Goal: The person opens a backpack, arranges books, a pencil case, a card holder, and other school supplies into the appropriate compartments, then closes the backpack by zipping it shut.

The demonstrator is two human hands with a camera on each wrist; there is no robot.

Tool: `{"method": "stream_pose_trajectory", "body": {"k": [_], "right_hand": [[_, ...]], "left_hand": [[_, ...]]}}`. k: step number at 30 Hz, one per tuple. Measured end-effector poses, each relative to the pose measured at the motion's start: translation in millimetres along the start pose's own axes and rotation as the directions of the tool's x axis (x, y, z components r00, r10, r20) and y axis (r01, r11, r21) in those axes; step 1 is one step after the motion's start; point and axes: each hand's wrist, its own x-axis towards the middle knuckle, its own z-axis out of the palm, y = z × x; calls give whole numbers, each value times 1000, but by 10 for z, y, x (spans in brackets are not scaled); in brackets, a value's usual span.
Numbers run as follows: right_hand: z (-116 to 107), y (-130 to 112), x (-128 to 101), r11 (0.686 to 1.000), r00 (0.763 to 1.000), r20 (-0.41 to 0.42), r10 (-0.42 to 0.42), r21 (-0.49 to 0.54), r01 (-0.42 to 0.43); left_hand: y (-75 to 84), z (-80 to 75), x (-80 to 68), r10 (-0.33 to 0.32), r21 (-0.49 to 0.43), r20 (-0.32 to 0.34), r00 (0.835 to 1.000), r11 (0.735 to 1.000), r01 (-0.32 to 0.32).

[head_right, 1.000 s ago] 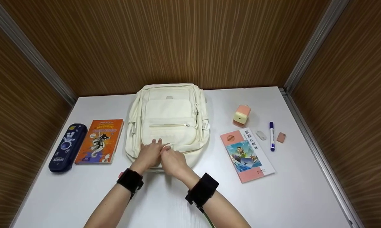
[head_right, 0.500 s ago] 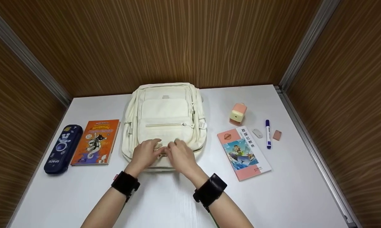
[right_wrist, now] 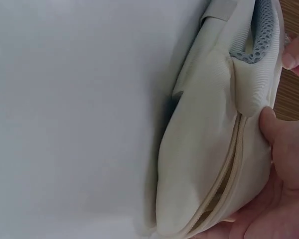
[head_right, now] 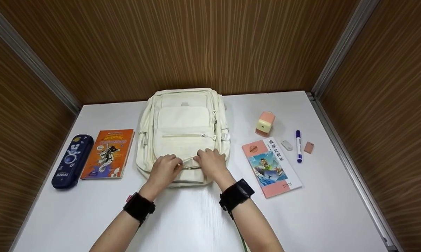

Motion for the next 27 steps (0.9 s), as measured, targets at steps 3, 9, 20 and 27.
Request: {"method": "stream_pose_trajectory", "body": {"k": [3,9,20,27], "right_hand": [[-8,2,51,1000,1000,-4,-17,13,17],[-7,1,97,1000,1000,14,-15,24,14],[-10,30,114,998,998,53,18,66,-21],[-1,44,112,997,999,41,4,81,-7]], "left_hand": [[-18,35,-4,45,65,36,998,997,-48],[-27,78,16,56,151,84,995,986,-68],[4,187,51,34,215,173,984,974,-72],[30,151,47,86,250,190,978,959,-133]]}}
